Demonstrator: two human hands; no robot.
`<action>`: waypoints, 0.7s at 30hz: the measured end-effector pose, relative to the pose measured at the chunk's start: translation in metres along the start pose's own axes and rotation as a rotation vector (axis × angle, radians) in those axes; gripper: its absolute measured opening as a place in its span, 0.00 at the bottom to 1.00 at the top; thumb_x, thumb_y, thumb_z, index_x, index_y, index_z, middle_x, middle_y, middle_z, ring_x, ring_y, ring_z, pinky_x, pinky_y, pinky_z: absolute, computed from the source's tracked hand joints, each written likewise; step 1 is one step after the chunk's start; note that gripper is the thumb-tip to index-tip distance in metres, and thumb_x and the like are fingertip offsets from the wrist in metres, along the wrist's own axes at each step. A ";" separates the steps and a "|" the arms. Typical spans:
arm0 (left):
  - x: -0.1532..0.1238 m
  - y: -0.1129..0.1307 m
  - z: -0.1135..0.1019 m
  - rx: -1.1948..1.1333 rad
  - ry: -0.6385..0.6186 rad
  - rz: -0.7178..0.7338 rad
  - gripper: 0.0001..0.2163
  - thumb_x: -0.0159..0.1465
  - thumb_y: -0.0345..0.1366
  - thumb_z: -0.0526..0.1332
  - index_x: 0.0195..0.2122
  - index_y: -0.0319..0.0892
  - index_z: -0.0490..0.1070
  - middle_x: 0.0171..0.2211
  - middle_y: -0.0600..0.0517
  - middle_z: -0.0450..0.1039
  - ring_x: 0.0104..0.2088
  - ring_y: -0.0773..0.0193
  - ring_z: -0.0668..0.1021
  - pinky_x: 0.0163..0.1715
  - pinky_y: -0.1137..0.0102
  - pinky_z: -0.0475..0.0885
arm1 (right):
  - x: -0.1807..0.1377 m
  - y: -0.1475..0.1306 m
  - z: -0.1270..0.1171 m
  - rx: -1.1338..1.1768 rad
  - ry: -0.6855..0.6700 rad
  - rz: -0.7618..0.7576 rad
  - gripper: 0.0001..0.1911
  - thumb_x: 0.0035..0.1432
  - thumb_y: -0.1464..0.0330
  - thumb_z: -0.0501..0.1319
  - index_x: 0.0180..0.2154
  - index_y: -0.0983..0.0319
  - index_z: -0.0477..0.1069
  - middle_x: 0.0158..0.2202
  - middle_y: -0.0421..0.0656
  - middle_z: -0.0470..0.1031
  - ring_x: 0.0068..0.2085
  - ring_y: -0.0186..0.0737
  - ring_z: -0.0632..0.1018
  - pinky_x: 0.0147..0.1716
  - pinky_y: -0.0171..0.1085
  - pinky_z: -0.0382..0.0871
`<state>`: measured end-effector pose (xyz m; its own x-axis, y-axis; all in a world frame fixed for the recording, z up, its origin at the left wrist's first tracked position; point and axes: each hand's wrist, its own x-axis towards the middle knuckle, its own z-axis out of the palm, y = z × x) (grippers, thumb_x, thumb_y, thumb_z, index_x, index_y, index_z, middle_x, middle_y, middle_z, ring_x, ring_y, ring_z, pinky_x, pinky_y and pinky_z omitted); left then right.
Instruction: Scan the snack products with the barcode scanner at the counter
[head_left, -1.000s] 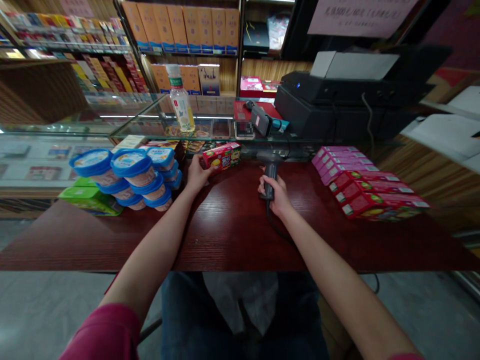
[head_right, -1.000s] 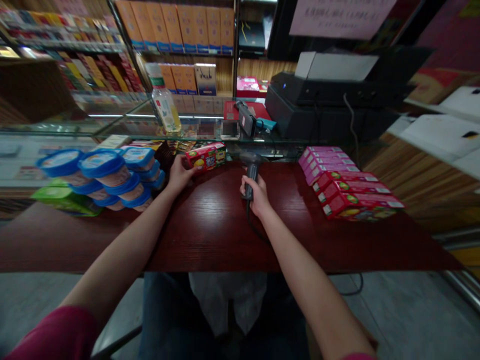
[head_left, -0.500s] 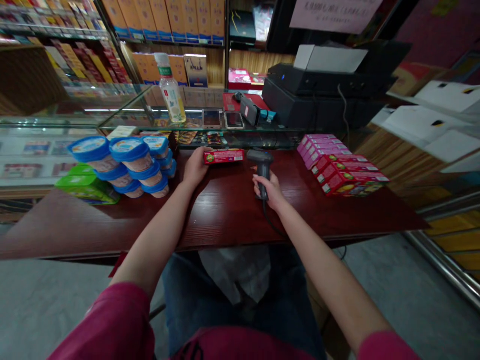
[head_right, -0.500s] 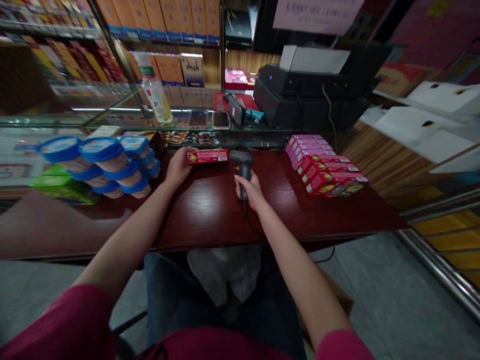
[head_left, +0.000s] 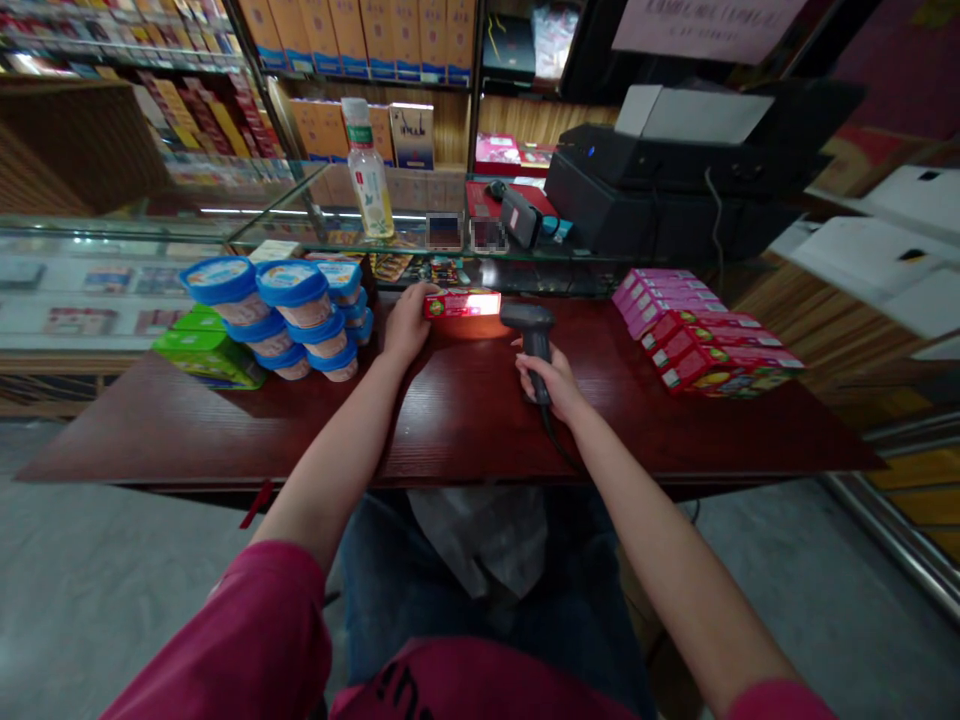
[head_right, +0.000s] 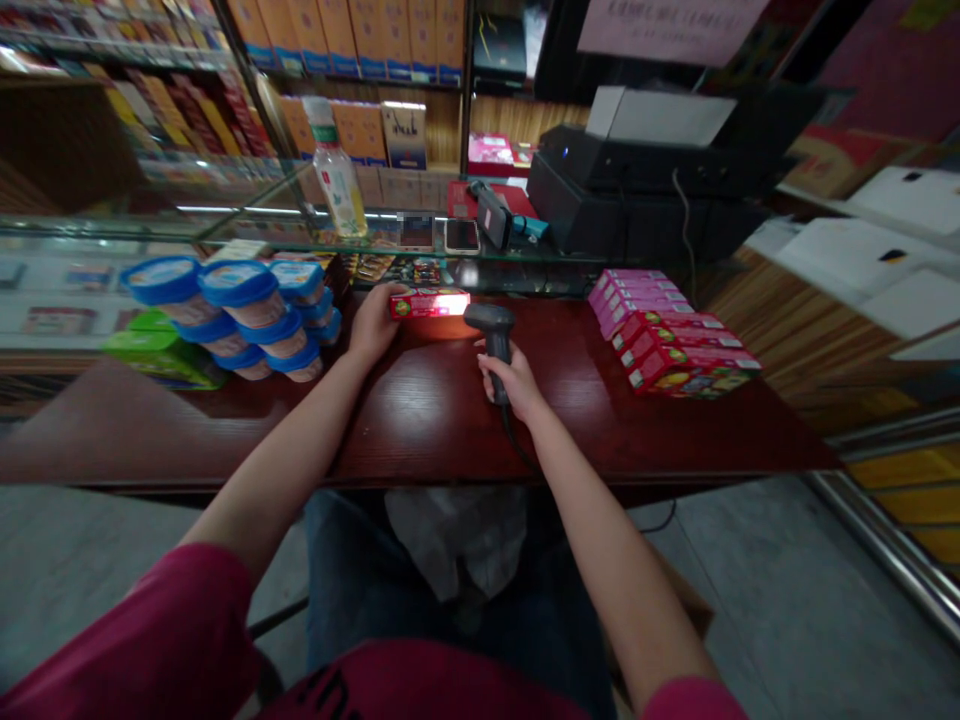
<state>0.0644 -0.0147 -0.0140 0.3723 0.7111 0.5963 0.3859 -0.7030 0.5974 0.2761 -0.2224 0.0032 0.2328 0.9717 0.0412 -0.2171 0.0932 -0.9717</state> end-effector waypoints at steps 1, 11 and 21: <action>0.000 0.000 0.000 -0.008 -0.001 -0.002 0.23 0.60 0.22 0.57 0.54 0.45 0.75 0.56 0.45 0.76 0.60 0.51 0.76 0.63 0.57 0.70 | 0.000 0.000 0.000 0.004 -0.004 0.003 0.23 0.49 0.59 0.73 0.44 0.58 0.71 0.23 0.31 0.69 0.15 0.27 0.65 0.12 0.30 0.53; 0.003 0.014 0.002 -0.208 -0.121 0.066 0.34 0.61 0.43 0.72 0.68 0.47 0.64 0.67 0.42 0.67 0.60 0.50 0.77 0.58 0.58 0.77 | -0.010 -0.001 -0.011 0.052 0.421 -0.287 0.25 0.50 0.59 0.72 0.48 0.53 0.67 0.24 0.28 0.69 0.16 0.30 0.68 0.14 0.32 0.62; -0.031 0.108 0.049 -0.275 -0.383 0.405 0.22 0.68 0.45 0.64 0.63 0.52 0.73 0.62 0.43 0.72 0.64 0.48 0.74 0.68 0.48 0.69 | -0.087 -0.052 -0.107 0.010 0.852 -0.494 0.21 0.51 0.58 0.71 0.39 0.52 0.61 0.23 0.30 0.66 0.17 0.33 0.66 0.16 0.35 0.60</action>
<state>0.1358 -0.1124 0.0054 0.7396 0.3043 0.6003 -0.0617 -0.8575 0.5107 0.3690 -0.3354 0.0255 0.9041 0.3417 0.2565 0.0812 0.4521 -0.8883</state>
